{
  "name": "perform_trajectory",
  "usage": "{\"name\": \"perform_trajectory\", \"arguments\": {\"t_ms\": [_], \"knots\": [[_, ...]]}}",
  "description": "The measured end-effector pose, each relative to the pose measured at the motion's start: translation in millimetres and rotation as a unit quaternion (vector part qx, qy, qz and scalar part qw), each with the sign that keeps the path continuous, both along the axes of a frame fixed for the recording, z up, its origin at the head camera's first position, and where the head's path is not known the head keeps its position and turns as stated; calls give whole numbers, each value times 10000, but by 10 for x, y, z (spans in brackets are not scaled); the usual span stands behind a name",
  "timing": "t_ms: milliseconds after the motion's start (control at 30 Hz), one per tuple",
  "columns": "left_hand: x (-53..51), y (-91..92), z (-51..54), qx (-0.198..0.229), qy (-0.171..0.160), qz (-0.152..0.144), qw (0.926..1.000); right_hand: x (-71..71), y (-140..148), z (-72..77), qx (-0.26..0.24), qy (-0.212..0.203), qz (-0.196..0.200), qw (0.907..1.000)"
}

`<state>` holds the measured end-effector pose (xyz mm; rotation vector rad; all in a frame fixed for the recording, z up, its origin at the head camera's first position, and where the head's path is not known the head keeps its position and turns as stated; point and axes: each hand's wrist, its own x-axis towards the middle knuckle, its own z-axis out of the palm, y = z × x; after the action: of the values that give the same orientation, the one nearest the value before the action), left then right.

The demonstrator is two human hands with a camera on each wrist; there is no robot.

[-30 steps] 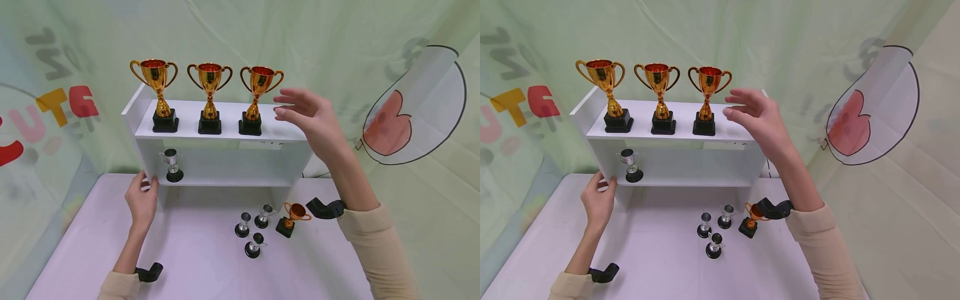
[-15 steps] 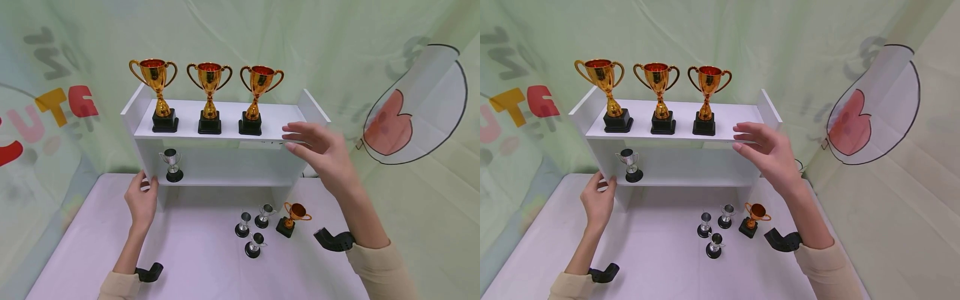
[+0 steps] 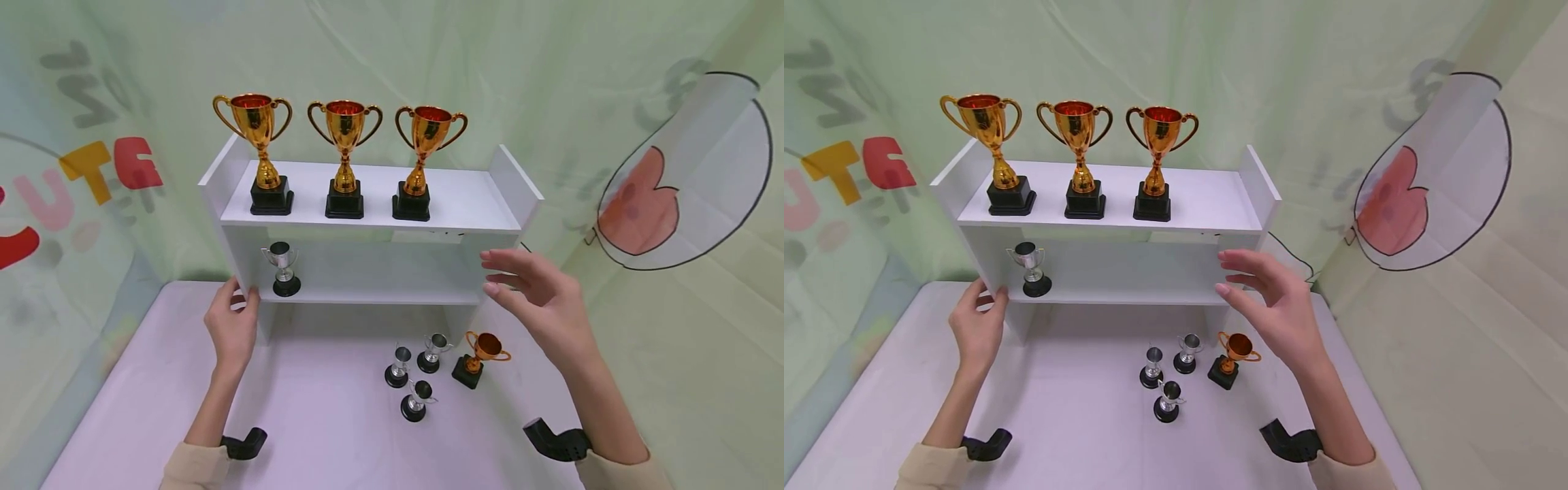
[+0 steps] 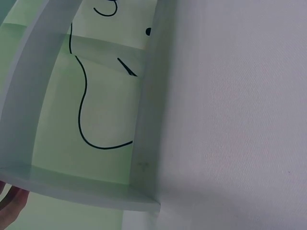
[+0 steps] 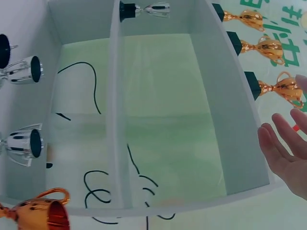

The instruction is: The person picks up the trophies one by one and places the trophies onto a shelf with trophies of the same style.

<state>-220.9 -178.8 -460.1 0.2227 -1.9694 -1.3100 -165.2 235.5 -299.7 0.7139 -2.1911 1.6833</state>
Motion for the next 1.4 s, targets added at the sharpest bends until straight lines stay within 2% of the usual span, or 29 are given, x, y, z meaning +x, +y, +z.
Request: {"name": "perform_trajectory", "arguments": {"t_ms": [200, 433, 600, 667, 833, 933, 1200, 1400], "knots": [[5, 7, 9, -6, -6, -26, 10000, 79, 81, -214, 183, -36, -119, 9998], [5, 2, 3, 18, -40, -22, 10000, 103, 170, -507, 181, 106, -95, 9997], [17, -3, 8, 12, -22, -26, 10000, 135, 218, -720, 485, -162, -601, 9969], [19, -2, 10, 4, -5, -49, 10000, 142, 242, -805, 455, -289, -685, 9962], [17, 3, 5, 27, -10, -81, 10000, 151, 310, -987, -69, -600, -528, 9968], [14, 1, -2, 32, -3, -69, 10000, 153, 344, -1077, -175, -805, -570, 9950], [18, 6, -6, 28, 14, -81, 10000, 144, 404, -1272, 308, -1081, -1223, 9861], [17, 4, -6, 37, -23, -62, 10000, 87, 478, -1471, 251, -1262, -1325, 9828]]}}
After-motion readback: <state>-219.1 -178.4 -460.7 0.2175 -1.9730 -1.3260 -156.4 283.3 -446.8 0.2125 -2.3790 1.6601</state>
